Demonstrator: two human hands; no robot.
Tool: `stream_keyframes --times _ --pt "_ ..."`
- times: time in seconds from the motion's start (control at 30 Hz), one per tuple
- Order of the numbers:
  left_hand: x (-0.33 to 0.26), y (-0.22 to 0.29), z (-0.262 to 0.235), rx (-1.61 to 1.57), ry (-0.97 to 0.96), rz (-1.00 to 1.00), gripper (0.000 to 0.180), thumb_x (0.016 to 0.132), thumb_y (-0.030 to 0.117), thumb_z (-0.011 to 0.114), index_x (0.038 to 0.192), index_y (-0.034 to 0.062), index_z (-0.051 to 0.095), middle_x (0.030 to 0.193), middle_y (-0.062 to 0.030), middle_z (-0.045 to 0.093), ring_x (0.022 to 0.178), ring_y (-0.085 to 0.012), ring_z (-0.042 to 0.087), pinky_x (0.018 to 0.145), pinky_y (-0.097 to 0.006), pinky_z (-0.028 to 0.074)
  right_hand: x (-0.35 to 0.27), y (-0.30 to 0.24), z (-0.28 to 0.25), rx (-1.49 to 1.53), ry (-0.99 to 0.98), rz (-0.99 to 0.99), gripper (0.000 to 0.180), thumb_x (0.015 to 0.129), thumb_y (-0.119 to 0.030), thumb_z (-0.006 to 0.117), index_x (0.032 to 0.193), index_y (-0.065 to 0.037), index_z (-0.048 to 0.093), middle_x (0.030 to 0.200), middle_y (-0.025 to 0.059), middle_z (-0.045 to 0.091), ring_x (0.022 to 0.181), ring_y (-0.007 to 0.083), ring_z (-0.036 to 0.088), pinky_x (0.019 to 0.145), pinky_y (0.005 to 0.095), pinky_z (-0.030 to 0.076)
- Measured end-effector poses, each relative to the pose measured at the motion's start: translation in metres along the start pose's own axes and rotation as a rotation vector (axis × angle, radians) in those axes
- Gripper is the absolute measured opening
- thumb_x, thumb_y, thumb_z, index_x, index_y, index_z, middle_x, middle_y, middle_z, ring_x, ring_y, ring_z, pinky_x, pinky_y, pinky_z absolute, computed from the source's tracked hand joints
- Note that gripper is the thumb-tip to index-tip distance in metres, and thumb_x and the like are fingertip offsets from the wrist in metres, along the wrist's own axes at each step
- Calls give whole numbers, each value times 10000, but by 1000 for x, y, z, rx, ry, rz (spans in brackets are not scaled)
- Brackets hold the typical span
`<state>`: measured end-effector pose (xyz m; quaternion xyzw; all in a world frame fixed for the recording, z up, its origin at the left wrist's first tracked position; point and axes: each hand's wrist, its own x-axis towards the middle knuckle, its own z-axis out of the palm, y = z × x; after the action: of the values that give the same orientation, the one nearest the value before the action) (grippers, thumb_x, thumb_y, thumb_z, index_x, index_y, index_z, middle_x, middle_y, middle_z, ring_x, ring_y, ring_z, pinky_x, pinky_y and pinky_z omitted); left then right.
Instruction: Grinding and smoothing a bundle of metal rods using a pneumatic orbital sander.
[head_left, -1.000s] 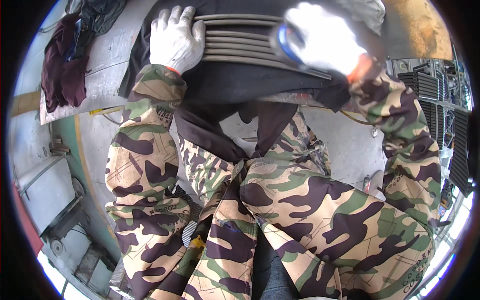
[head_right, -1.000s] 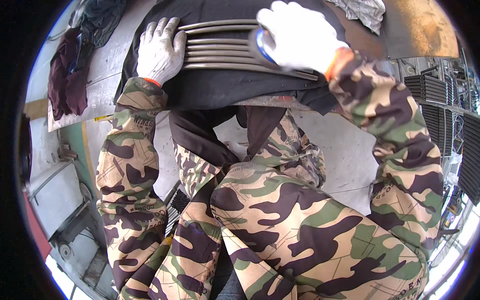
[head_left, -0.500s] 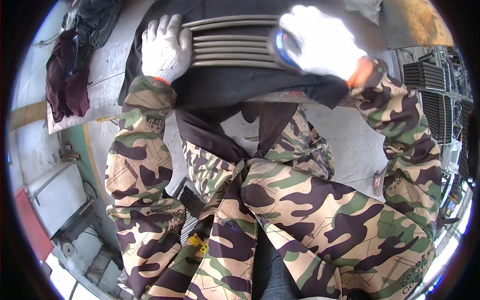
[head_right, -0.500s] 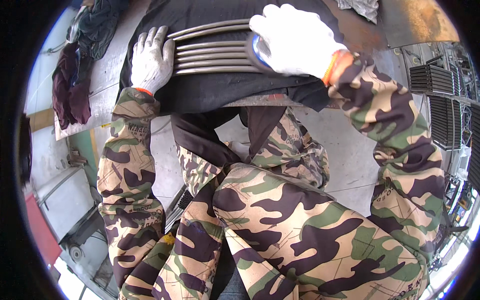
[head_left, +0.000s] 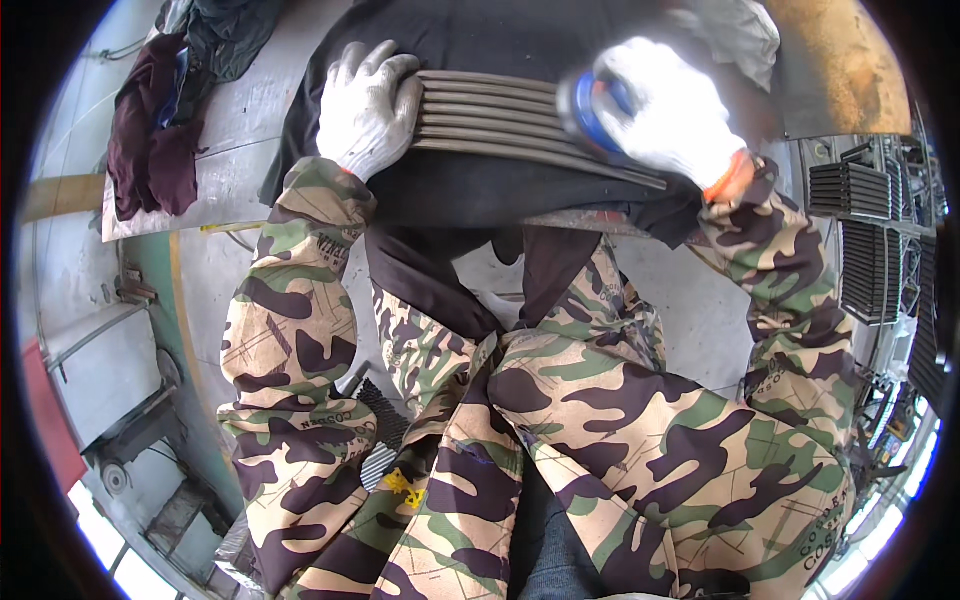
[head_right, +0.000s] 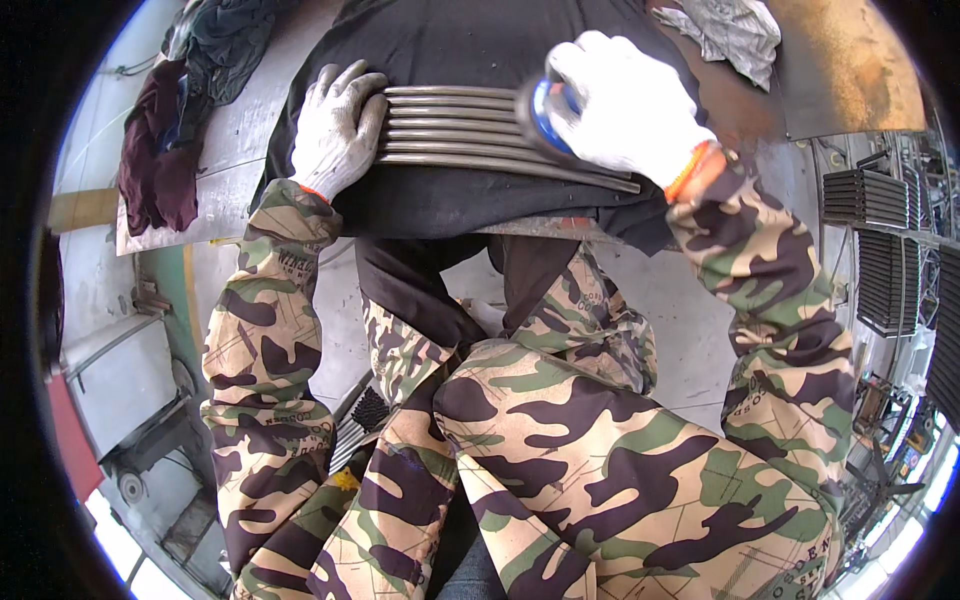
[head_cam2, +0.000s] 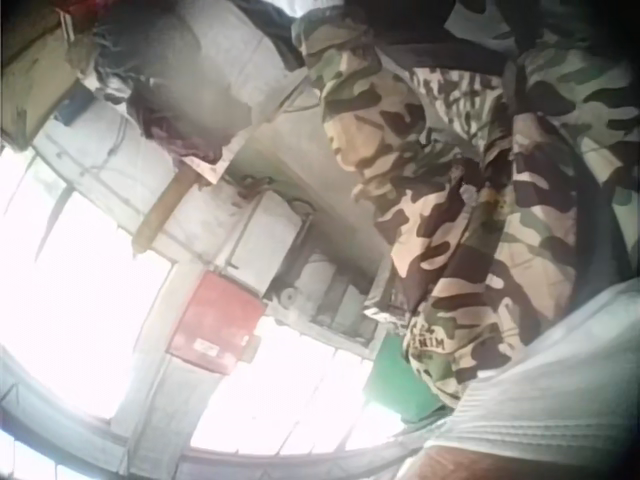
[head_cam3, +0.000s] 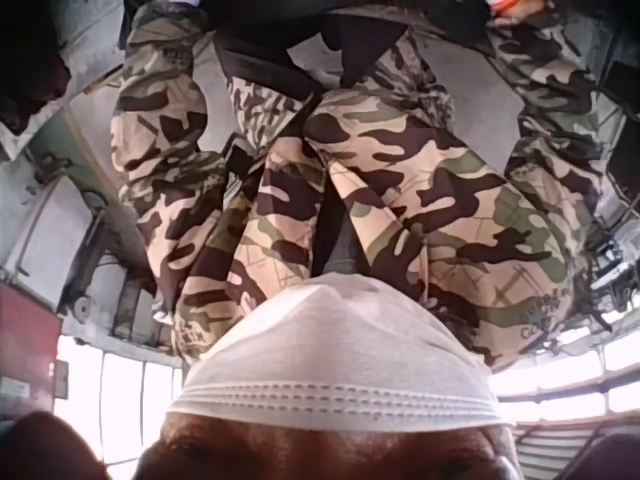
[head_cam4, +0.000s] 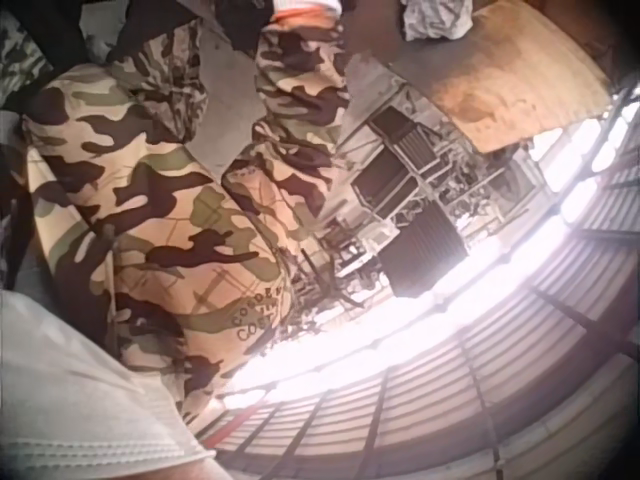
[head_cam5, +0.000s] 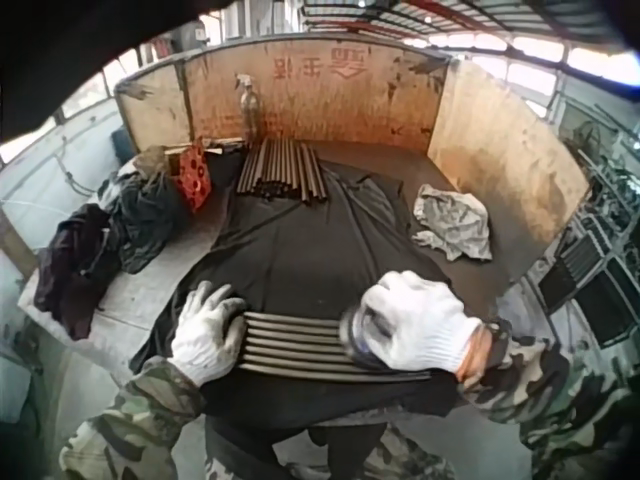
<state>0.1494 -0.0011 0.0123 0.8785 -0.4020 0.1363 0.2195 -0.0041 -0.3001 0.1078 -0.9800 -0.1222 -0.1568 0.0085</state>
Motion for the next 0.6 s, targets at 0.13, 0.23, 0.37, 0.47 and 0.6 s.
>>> stream_keyframes --times 0.13,0.23,0.37,0.47,0.6 --pt "-2 -6 -1 7 1 15 313 984 227 612 1244 88 714 1411 -181 624 1323 -438 512 1144 -519 388 -3 -5 -2 22 27 -5 212 880 -277 668 1037 -135 660 921 97 628 859 309 665 710 441 570" --pt "1 -5 3 73 23 83 381 994 247 607 1321 61 666 1417 -229 607 1333 -449 513 1159 -527 372 6 -6 -2 -103 -93 -22 218 864 -275 677 1023 -127 658 924 104 632 849 312 671 679 464 572" --pt "2 -2 7 190 157 107 405 916 245 663 1236 -2 674 1237 -215 654 1148 -409 586 1022 -503 437 22 -5 11 -99 -115 -14 234 878 -273 665 1048 -112 656 930 123 638 865 324 679 699 477 582" --pt "3 5 3 231 -54 -63 481 1009 309 587 1401 30 602 1436 -228 594 1333 -459 519 1144 -524 381 9 -21 2 -28 -111 -65 233 891 -272 652 1054 -106 652 954 141 641 886 337 680 710 485 581" --pt "14 3 10 235 -58 -44 416 1002 337 574 1295 60 679 1412 -210 603 1297 -425 537 1089 -510 419 24 1 5 -125 -126 -4 228 893 -267 644 1054 -106 654 952 139 638 883 340 676 719 482 574"
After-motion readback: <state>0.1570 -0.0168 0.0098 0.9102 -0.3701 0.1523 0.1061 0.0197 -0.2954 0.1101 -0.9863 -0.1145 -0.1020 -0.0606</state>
